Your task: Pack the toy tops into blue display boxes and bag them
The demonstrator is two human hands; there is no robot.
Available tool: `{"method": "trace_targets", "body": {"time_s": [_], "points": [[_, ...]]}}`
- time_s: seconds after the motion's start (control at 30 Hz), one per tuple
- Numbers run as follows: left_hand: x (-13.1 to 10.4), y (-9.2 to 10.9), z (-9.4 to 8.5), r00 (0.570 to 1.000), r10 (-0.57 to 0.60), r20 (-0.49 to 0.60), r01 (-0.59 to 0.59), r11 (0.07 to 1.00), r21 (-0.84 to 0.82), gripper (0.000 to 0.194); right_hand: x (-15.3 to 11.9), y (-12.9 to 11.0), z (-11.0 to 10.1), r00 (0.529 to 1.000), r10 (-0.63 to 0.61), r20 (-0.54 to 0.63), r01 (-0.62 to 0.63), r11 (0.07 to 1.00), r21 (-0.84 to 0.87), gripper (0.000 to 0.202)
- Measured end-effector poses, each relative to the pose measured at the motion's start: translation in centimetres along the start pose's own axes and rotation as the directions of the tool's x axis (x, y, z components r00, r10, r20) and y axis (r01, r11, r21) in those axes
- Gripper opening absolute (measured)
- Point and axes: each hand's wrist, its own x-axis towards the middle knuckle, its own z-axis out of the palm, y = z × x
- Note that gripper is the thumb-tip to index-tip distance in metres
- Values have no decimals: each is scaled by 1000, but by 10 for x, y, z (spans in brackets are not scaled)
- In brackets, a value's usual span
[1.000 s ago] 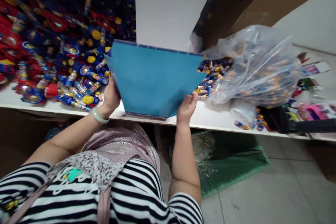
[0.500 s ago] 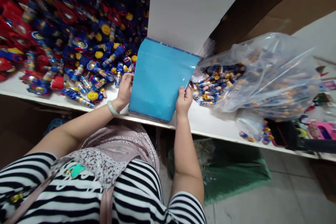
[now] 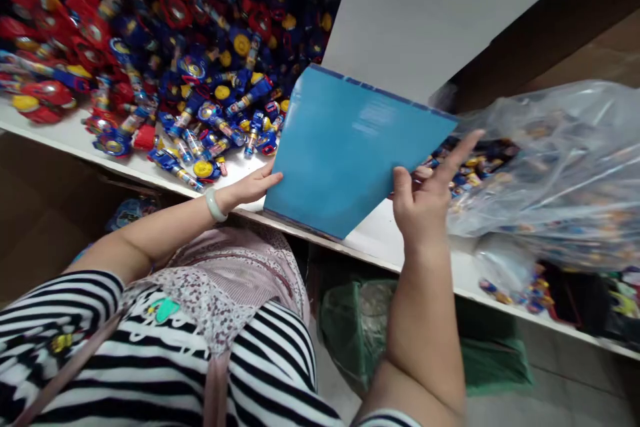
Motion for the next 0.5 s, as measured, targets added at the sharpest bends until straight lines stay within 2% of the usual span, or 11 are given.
{"method": "trace_targets", "body": {"time_s": [0.13,0.3,0.37,0.43,0.5], "points": [[-9,1,-3,1000,-6,2,6,986,166,89,3,-20,-14,994,-20,110,39,984,-173,99],[-9,-5,-1,999,38,2,-37,982,186,89,19,-21,-14,990,-43,132,68,980,-186,91],[-7,-9,5,996,68,-50,-54,969,240,79,33,-14,-7,982,-9,188,55,969,-239,82],[-4,-16,13,981,119,-156,-64,945,320,68,52,-4,0,958,57,281,24,961,-276,62],[0,-27,21,936,213,-282,-77,902,425,60,75,6,8,888,173,426,-33,948,-317,45]]}}
